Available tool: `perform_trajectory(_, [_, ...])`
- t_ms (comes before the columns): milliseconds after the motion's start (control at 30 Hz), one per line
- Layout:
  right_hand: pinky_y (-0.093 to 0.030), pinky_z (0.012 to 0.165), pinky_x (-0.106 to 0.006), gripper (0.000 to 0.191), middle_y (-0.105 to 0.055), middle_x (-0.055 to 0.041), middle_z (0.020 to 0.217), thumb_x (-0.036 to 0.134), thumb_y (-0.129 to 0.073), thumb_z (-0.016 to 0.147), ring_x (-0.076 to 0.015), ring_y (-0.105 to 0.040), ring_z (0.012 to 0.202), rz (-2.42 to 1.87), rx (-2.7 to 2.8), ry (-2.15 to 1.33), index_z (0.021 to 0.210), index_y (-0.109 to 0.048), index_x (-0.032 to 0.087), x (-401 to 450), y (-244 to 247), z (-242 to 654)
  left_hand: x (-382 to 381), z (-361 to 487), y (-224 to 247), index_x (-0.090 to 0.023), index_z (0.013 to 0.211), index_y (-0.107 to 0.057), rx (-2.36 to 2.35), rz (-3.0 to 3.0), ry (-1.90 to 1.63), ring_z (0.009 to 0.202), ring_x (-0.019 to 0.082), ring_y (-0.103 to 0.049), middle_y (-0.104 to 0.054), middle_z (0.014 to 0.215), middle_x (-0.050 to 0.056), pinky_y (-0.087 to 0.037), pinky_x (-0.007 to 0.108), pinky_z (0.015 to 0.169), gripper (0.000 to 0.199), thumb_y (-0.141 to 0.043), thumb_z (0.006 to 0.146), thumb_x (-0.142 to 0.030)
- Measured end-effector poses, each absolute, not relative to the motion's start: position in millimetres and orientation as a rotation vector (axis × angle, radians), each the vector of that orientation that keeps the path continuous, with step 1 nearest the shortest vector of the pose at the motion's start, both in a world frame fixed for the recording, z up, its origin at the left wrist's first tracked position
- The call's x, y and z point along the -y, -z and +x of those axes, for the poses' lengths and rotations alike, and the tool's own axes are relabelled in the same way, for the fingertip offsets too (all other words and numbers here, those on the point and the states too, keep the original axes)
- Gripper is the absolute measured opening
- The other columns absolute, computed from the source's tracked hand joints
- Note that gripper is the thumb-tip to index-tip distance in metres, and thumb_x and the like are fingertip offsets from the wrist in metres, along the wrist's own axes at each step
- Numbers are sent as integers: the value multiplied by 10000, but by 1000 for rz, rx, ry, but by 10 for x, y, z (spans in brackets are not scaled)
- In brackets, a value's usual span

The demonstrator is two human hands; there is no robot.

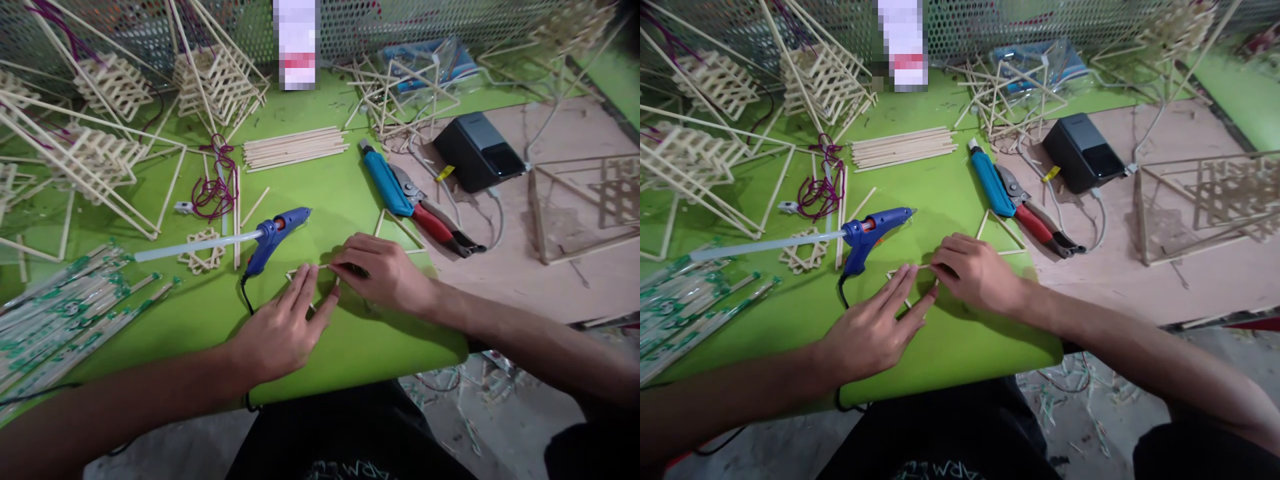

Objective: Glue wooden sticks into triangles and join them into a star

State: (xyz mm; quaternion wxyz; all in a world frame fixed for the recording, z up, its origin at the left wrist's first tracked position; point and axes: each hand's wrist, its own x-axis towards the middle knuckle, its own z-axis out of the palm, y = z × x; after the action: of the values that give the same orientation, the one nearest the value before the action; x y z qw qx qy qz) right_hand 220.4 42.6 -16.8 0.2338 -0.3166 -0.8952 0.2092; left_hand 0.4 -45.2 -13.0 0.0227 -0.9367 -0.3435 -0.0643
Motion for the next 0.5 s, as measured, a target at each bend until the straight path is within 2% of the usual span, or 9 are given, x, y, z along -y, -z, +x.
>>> perform_trajectory(267, [-573, 752, -368, 155, -712, -79, 893, 168, -533, 965, -202, -650, 849, -875, 2461, -565, 912, -672, 214, -412, 178, 2198, 450, 5, 139, -49, 1472, -430, 1057, -2905, 205, 1414, 458, -347, -424, 1459, 350, -511, 482, 1054, 658, -660, 899, -277])
perform_trajectory(500, [-577, 715, -349, 124, -706, -89, 852, 138, -556, 949, -195, -648, 821, -793, 2426, -501, 909, -673, 152, -420, 209, 2193, 456, -3, 157, -38, 1468, -426, 1053, -2905, 236, 1407, 472, -346, -416, 1446, 378, -520, 483, 1038, 660, -655, 889, -258])
